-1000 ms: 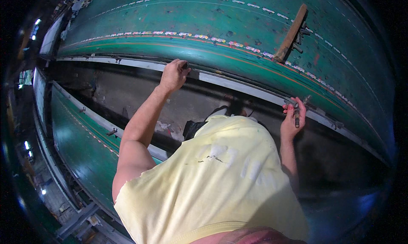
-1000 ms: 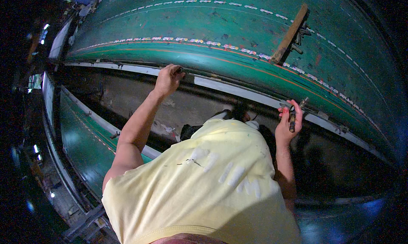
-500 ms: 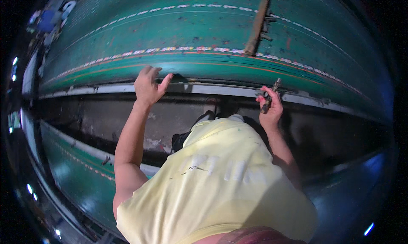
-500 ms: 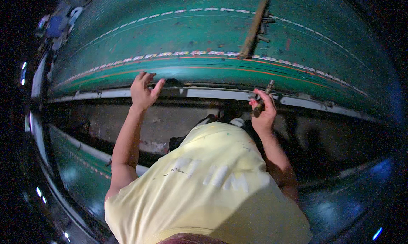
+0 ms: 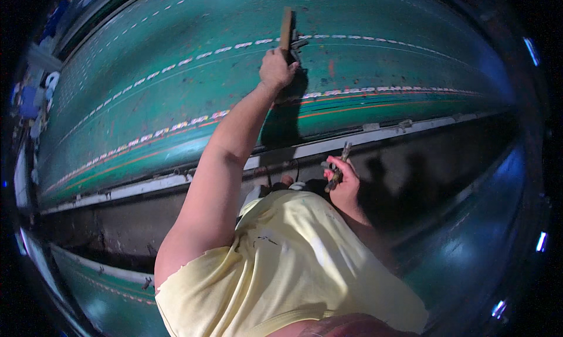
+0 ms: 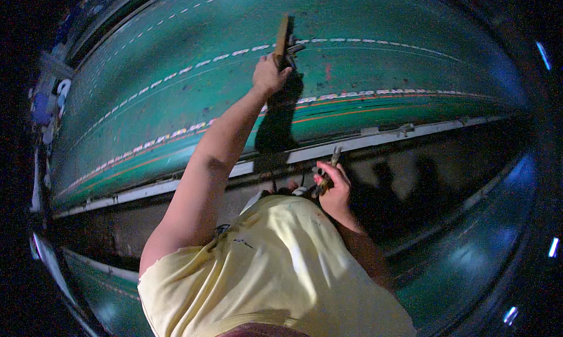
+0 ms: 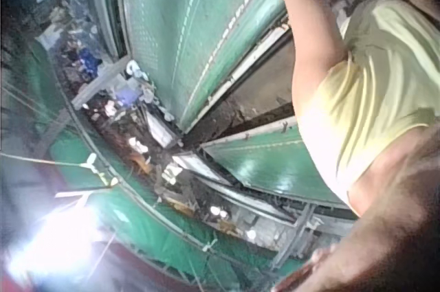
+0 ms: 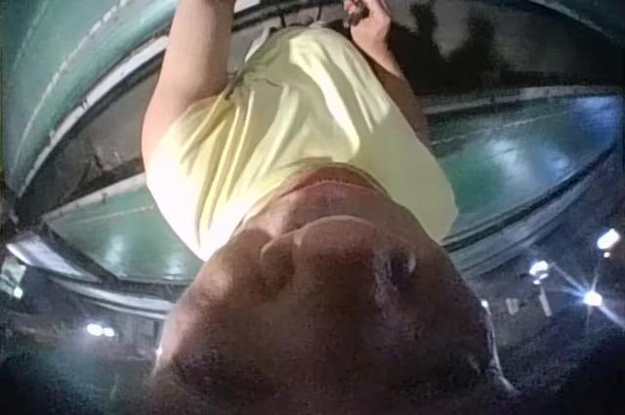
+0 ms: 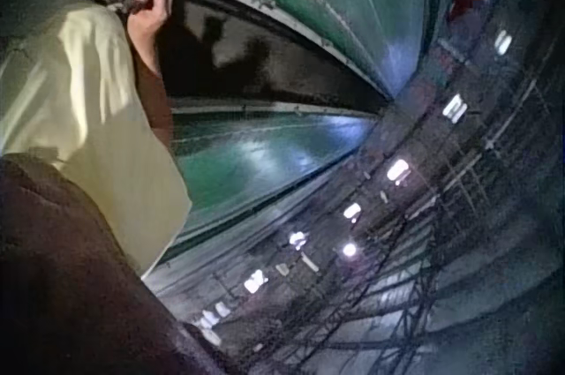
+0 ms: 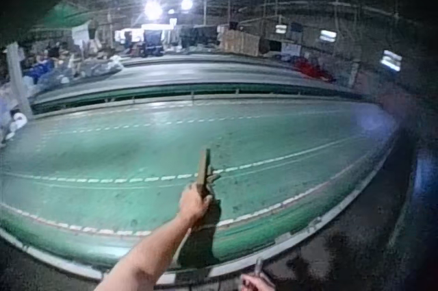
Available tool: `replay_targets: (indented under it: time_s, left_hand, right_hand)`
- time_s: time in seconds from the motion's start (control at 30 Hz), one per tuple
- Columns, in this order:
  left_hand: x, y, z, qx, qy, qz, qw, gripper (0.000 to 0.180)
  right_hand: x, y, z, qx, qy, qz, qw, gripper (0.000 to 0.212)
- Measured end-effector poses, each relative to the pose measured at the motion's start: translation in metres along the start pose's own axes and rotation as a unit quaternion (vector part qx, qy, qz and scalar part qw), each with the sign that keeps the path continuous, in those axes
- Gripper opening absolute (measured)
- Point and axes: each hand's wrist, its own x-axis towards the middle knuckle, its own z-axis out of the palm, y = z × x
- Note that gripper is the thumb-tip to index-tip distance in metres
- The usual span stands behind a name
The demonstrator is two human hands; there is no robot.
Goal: The person uses a hammer and a wooden block to tap metal fasteners into a green curved boat hull. They repeatedly position the block, strike it, and adjust fasteners along the hull's edge.
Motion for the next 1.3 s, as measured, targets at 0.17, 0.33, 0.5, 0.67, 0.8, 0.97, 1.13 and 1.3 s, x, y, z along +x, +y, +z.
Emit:
replay_targets:
  time_s: [0.17,0.33,0.5,0.67,0.8,0.97,1.13,1.3]
  left_hand:
    - [0.051,-0.023,0.015,-0.028,-0.076,-0.088,0.993,0.056]
    - [0.072,-0.100,-0.022,-0.398,-0.266,-0.146,0.866,0.036]
    - [-0.044,-0.071,-0.115,-0.160,-0.254,0.021,0.954,0.044]
    - [-0.173,-0.048,-0.152,0.177,-0.191,0.172,0.950,0.056]
    - [-0.231,-0.073,-0.150,0.083,-0.254,0.116,0.957,0.056]
    - [-0.247,-0.100,-0.153,0.077,-0.232,0.180,0.953,0.056]
    - [-0.246,-0.110,-0.154,0.076,-0.227,0.173,0.955,0.058]
    - [-0.246,-0.108,-0.155,0.083,-0.235,0.158,0.956,0.060]
  right_hand:
    - [-0.030,0.026,-0.029,0.020,0.057,0.055,0.997,0.045]
    - [-0.036,0.041,-0.040,0.090,0.158,0.157,0.971,0.039]
    - [0.000,0.034,-0.053,0.000,0.135,0.066,0.989,0.030]
    - [0.039,0.040,-0.053,-0.023,0.124,-0.047,0.991,0.042]
    - [0.055,0.042,-0.046,-0.019,0.070,-0.021,0.997,0.044]
    - [0.063,0.050,-0.032,-0.030,0.002,-0.017,0.999,0.039]
    - [0.068,0.046,-0.011,-0.022,-0.013,-0.029,0.999,0.039]
    - [0.073,0.042,0.002,-0.043,-0.011,-0.056,0.997,0.045]
